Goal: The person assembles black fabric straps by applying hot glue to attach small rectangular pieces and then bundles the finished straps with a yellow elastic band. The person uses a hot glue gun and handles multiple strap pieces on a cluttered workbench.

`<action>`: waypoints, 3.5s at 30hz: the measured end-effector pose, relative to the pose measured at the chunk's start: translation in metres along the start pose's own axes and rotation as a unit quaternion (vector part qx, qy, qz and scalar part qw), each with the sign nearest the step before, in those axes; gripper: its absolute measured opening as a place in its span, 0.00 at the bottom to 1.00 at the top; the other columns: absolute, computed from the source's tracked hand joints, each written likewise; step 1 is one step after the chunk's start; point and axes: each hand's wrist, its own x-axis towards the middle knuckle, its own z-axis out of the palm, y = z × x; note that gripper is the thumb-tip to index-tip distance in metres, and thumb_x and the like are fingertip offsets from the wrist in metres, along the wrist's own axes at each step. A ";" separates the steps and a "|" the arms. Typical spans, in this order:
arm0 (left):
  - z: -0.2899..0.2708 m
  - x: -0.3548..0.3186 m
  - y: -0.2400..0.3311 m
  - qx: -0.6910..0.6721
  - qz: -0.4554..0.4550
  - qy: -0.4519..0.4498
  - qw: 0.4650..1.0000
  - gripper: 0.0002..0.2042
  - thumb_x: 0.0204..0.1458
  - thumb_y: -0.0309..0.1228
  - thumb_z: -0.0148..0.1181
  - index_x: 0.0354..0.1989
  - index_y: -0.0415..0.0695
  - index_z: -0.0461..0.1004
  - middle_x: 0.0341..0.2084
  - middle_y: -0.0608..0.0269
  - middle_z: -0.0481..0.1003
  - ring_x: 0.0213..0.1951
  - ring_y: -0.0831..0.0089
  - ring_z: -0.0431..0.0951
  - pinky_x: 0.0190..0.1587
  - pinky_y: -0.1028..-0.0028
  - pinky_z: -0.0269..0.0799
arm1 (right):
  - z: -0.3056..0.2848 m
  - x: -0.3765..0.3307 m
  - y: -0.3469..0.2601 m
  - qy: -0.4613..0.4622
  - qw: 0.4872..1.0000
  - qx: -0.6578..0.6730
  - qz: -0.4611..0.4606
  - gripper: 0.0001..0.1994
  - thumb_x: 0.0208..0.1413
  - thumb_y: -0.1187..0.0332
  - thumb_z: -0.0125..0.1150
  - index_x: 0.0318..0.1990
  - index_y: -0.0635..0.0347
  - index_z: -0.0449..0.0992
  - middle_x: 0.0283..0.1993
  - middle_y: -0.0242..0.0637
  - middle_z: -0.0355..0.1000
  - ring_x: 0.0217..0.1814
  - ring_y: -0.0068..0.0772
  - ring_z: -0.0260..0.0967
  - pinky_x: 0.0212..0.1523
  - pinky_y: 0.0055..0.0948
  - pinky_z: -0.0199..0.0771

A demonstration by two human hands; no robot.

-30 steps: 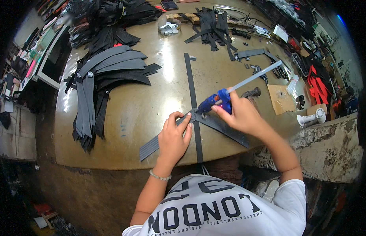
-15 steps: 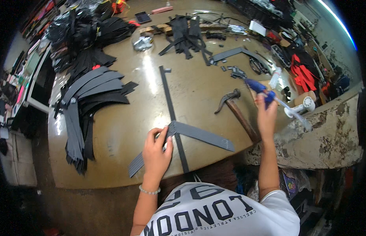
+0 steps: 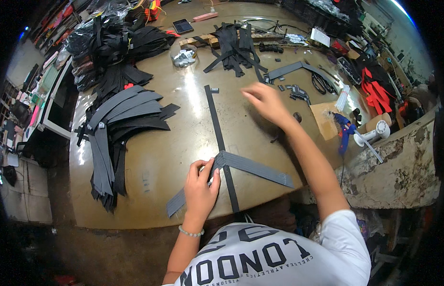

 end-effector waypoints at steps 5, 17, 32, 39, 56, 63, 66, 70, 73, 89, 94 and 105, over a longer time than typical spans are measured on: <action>-0.004 -0.003 0.001 0.013 0.007 -0.001 1.000 0.14 0.51 0.27 0.63 0.47 0.40 0.78 0.38 0.58 0.72 0.34 0.63 0.74 0.38 0.66 0.71 | 0.088 0.073 0.020 -0.048 0.997 -0.054 -0.011 0.11 0.54 0.68 0.61 0.43 0.62 0.80 0.40 0.51 0.73 0.47 0.53 0.70 0.49 0.41 0.71; -0.018 -0.039 0.010 -0.003 -0.001 -0.030 1.000 0.14 0.51 0.27 0.64 0.47 0.40 0.77 0.38 0.59 0.72 0.32 0.63 0.74 0.35 0.66 0.71 | -0.022 -0.109 -0.102 -0.215 0.905 0.250 0.269 0.09 0.51 0.69 0.69 0.36 0.65 0.79 0.27 0.33 0.75 0.31 0.21 0.72 0.31 0.24 0.71; -0.019 -0.039 0.011 -0.007 -0.032 -0.050 0.998 0.15 0.50 0.26 0.65 0.48 0.42 0.78 0.39 0.57 0.72 0.34 0.63 0.75 0.37 0.68 0.72 | -0.006 -0.133 -0.142 -0.217 0.928 0.212 0.219 0.08 0.54 0.75 0.61 0.41 0.64 0.79 0.33 0.45 0.75 0.34 0.44 0.74 0.38 0.34 0.73; -0.020 -0.038 0.011 0.009 0.000 -0.042 0.999 0.15 0.50 0.27 0.64 0.47 0.41 0.77 0.38 0.62 0.72 0.30 0.65 0.73 0.32 0.69 0.70 | -0.008 -0.142 -0.151 -0.153 0.965 0.197 0.083 0.07 0.54 0.75 0.62 0.40 0.64 0.79 0.29 0.44 0.74 0.29 0.39 0.74 0.33 0.32 0.73; -0.022 -0.040 0.013 -0.003 -0.029 -0.056 0.998 0.15 0.50 0.27 0.64 0.47 0.42 0.78 0.39 0.58 0.73 0.32 0.65 0.73 0.36 0.70 0.70 | 0.013 -0.147 -0.136 -0.189 0.974 0.092 0.081 0.09 0.57 0.71 0.59 0.44 0.65 0.76 0.38 0.46 0.71 0.43 0.50 0.70 0.47 0.39 0.70; -0.025 -0.048 0.007 -0.064 0.037 0.026 0.997 0.14 0.46 0.21 0.66 0.43 0.45 0.80 0.32 0.63 0.70 0.22 0.74 0.67 0.25 0.75 0.65 | 0.028 -0.146 -0.134 -0.103 0.983 0.114 0.100 0.08 0.53 0.72 0.63 0.39 0.63 0.74 0.36 0.44 0.70 0.41 0.49 0.70 0.43 0.39 0.70; -0.047 -0.060 0.005 -0.084 0.107 0.034 0.990 0.16 0.42 0.19 0.67 0.41 0.47 0.81 0.30 0.65 0.69 0.20 0.76 0.65 0.23 0.77 0.63 | 0.029 -0.148 -0.131 -0.114 0.977 0.132 0.124 0.08 0.51 0.72 0.65 0.37 0.63 0.74 0.35 0.43 0.70 0.40 0.48 0.69 0.42 0.38 0.70; -0.066 -0.069 0.007 0.023 0.132 -0.140 0.981 0.20 0.42 0.26 0.69 0.46 0.56 0.80 0.31 0.70 0.70 0.26 0.75 0.68 0.26 0.76 0.66 | 0.030 -0.149 -0.128 -0.104 0.978 0.140 0.111 0.07 0.51 0.71 0.65 0.34 0.63 0.74 0.35 0.43 0.70 0.39 0.47 0.69 0.41 0.37 0.70; -0.057 -0.064 0.013 0.031 0.142 -0.152 0.978 0.22 0.40 0.31 0.70 0.48 0.59 0.79 0.33 0.71 0.71 0.29 0.73 0.70 0.30 0.74 0.69 | 0.032 -0.149 -0.127 -0.101 0.983 0.126 0.089 0.07 0.51 0.71 0.66 0.33 0.64 0.75 0.34 0.43 0.70 0.39 0.47 0.69 0.40 0.37 0.70; -0.019 -0.017 0.009 -0.130 -0.037 -0.103 0.985 0.08 0.43 0.22 0.70 0.33 0.39 0.78 0.27 0.62 0.76 0.27 0.72 0.73 0.30 0.75 0.68 | 0.038 -0.155 -0.122 -0.063 0.984 0.138 0.095 0.05 0.50 0.76 0.65 0.34 0.63 0.76 0.34 0.38 0.70 0.30 0.33 0.68 0.31 0.28 0.68; -0.022 -0.014 0.013 -0.087 -0.037 -0.140 0.986 0.08 0.44 0.24 0.70 0.32 0.40 0.78 0.28 0.62 0.75 0.28 0.72 0.74 0.30 0.75 0.69 | 0.034 -0.156 -0.123 -0.069 0.986 0.120 0.090 0.06 0.50 0.77 0.64 0.35 0.63 0.74 0.35 0.40 0.69 0.33 0.37 0.68 0.31 0.30 0.68; -0.012 -0.015 0.016 -0.038 -0.095 -0.104 0.989 0.08 0.48 0.33 0.68 0.31 0.45 0.76 0.25 0.65 0.72 0.27 0.68 0.76 0.28 0.69 0.70 | 0.020 -0.141 -0.129 -0.118 0.973 0.172 0.097 0.11 0.53 0.73 0.63 0.44 0.63 0.73 0.40 0.44 0.69 0.43 0.42 0.69 0.43 0.34 0.69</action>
